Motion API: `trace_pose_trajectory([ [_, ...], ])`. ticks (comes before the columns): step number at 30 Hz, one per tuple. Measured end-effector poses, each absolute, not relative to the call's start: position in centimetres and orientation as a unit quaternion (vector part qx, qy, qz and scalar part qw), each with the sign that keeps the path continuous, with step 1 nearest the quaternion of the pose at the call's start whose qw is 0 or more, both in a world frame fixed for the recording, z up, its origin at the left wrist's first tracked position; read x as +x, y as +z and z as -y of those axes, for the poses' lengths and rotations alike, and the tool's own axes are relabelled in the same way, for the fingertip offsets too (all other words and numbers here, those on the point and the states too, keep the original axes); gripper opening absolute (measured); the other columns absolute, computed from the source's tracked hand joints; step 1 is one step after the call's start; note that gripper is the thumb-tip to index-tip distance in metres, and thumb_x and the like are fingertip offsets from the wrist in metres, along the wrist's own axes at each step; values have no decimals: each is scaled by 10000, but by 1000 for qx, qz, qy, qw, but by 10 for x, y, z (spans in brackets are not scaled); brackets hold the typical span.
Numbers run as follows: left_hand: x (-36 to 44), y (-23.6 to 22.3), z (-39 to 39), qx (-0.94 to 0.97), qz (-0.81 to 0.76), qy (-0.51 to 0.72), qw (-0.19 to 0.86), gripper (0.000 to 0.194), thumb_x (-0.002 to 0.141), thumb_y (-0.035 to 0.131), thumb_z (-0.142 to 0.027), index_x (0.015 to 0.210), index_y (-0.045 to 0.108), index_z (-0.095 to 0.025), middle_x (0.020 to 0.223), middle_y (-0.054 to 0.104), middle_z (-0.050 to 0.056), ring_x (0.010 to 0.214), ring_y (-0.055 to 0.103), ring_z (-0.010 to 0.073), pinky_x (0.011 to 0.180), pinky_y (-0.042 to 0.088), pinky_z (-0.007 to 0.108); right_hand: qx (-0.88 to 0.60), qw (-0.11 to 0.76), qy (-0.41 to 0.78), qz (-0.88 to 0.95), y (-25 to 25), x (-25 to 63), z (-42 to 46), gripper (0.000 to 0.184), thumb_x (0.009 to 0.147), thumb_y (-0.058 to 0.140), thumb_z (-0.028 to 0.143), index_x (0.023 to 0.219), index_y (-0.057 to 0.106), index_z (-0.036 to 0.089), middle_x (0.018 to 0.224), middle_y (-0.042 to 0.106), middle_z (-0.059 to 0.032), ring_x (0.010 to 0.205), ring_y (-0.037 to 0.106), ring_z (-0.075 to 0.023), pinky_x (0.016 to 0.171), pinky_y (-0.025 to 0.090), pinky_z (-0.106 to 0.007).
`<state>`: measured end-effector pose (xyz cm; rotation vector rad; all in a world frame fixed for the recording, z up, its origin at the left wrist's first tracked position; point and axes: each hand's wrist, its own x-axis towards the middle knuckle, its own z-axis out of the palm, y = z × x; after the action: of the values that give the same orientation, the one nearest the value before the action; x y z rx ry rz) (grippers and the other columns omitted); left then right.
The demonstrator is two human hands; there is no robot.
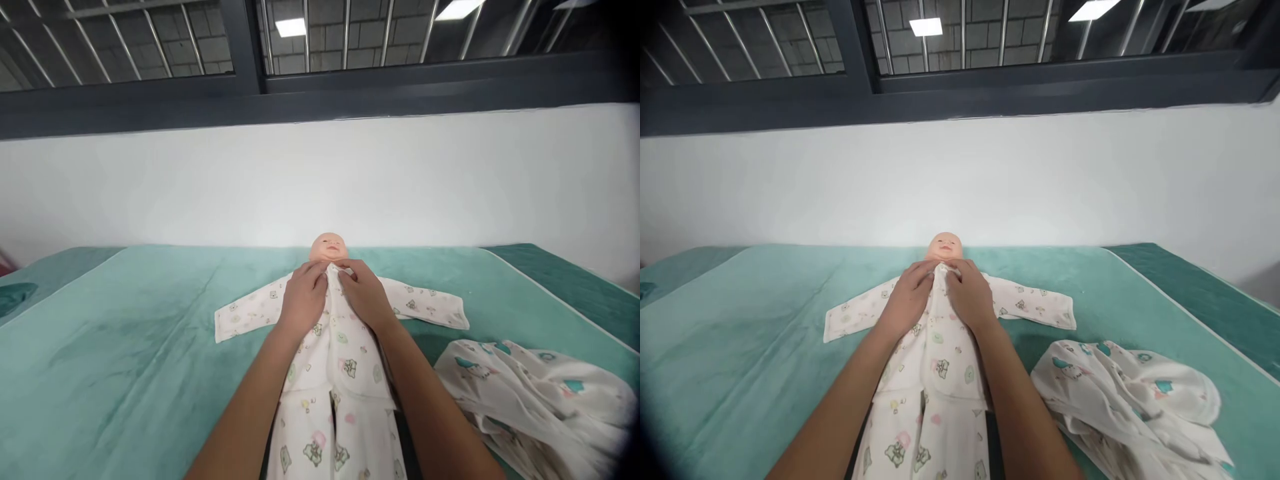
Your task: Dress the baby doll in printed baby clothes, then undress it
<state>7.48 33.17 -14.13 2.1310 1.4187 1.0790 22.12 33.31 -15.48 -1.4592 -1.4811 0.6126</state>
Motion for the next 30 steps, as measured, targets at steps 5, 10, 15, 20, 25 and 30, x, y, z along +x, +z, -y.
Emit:
trace_pose_trajectory([
  [5, 74, -143, -332, 751, -490, 388, 212, 427, 971, 365, -260, 1299, 633, -316, 1346, 605, 21, 1282, 508, 215, 1116, 381, 391, -570, 439, 263, 643, -154, 229, -352, 213, 859, 510, 324, 977, 679, 271, 1100, 672, -6, 983, 603, -205, 916, 422, -372],
  [10, 74, -143, -331, 751, -485, 393, 214, 428, 969, 365, -267, 1295, 633, -339, 1349, 605, 10, 1285, 509, 224, 1114, 380, 402, -546, 499, 272, 615, -159, 231, -355, 167, 840, 546, 361, 884, 669, 256, 850, 652, 9, 782, 562, -183, 767, 437, -327],
  [15, 77, -142, -331, 746, -494, 392, 214, 411, 969, 374, -265, 1276, 642, -316, 1348, 608, 18, 1287, 506, 230, 1115, 373, 414, -525, 542, 277, 594, -161, 230, -351, 145, 841, 558, 337, 873, 665, 244, 669, 530, 29, 648, 478, -160, 647, 391, -289],
  [20, 75, -145, -320, 702, -518, 426, 238, 342, 965, 436, -297, 1229, 653, -284, 1349, 609, 26, 1277, 523, 225, 1101, 391, 400, -460, 602, 325, 566, -164, 232, -349, 130, 848, 574, 332, 885, 626, 219, 717, 531, 38, 604, 413, -119, 601, 345, -266],
  [25, 64, -153, -302, 695, -502, 444, 261, 283, 960, 496, -357, 1158, 694, -311, 1434, 533, 1, 1328, 480, 214, 1125, 373, 375, -443, 560, 347, 608, -159, 234, -343, 144, 852, 604, 365, 878, 626, 225, 746, 539, 40, 636, 433, -118, 627, 364, -263],
  [30, 58, -153, -297, 704, -480, 437, 287, 280, 961, 507, -378, 1162, 698, -336, 1467, 499, 2, 1375, 431, 223, 1138, 361, 377, -424, 542, 311, 656, -153, 235, -330, 167, 870, 609, 378, 821, 622, 218, 941, 590, 3, 678, 447, -113, 672, 379, -272],
])
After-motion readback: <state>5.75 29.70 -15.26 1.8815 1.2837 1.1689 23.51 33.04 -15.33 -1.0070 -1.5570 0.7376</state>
